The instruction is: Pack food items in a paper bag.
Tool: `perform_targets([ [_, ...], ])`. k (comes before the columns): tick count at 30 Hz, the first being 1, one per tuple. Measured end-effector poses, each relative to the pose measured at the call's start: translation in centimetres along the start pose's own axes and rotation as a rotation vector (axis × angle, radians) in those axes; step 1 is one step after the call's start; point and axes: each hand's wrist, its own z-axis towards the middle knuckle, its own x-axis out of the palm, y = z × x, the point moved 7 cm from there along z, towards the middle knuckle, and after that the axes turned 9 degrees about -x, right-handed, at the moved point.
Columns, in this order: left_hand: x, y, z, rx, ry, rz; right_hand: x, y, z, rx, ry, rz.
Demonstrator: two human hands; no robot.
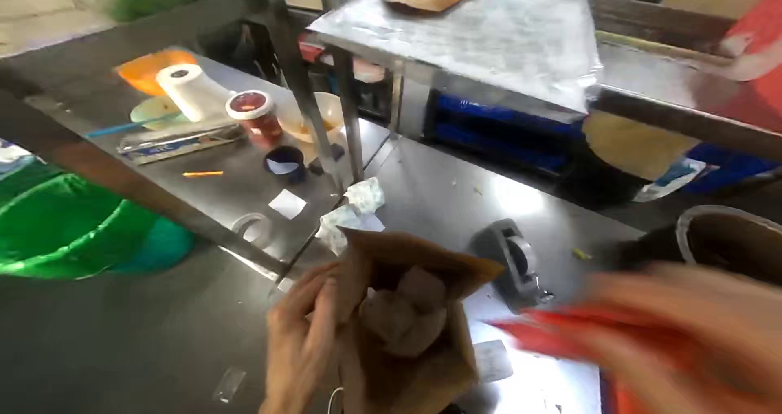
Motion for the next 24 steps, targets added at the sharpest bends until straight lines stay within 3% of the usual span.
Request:
perform_targets([
  [2,-0.4,0.3,0.4,0.034,0.010,0.033,8.4,-0.9,1.4,-0.191,0.016,-0.161],
  [3,-0.6,0.5,0.6,0.044,0.009,0.045,10.6,-1.2,1.5,-0.213,0.038,-0.238],
  [5,-1.0,1.0,1.2,0.030,0.006,0.048,10.5,-1.9,0.8,-0.112,0.043,-0.326],
  [9,-0.4,1.9,2.9,-0.027,0.012,0.026,5.1,-4.3,-5.4,0.165,-0.187,-0.160],
  [11,0.5,2.4,3.9,-0.065,0.063,-0.007,7.3,-5.2,-10.2,0.302,-0.183,0.005],
  [13,1.3,3.0,4.3,-0.096,0.116,-0.077,12.9,-5.6,-13.8,0.430,-0.090,0.229],
  [15,2.0,4.1,3.6,-0.100,0.239,-0.218,18.6,-5.1,-14.6,0.527,-0.075,0.347],
  [17,2.4,5.8,2.1,-0.071,0.406,-0.378,21.4,-4.8,-13.9,0.565,-0.201,0.265],
  [20,2.2,9.0,-0.7,0.060,0.569,-0.438,21.6,-6.6,-14.0,0.554,-0.369,0.134],
  [24,4.8,12.1,0.2,0.014,0.540,-0.233,20.6,-9.1,-13.4,0.481,-0.235,0.257],
])
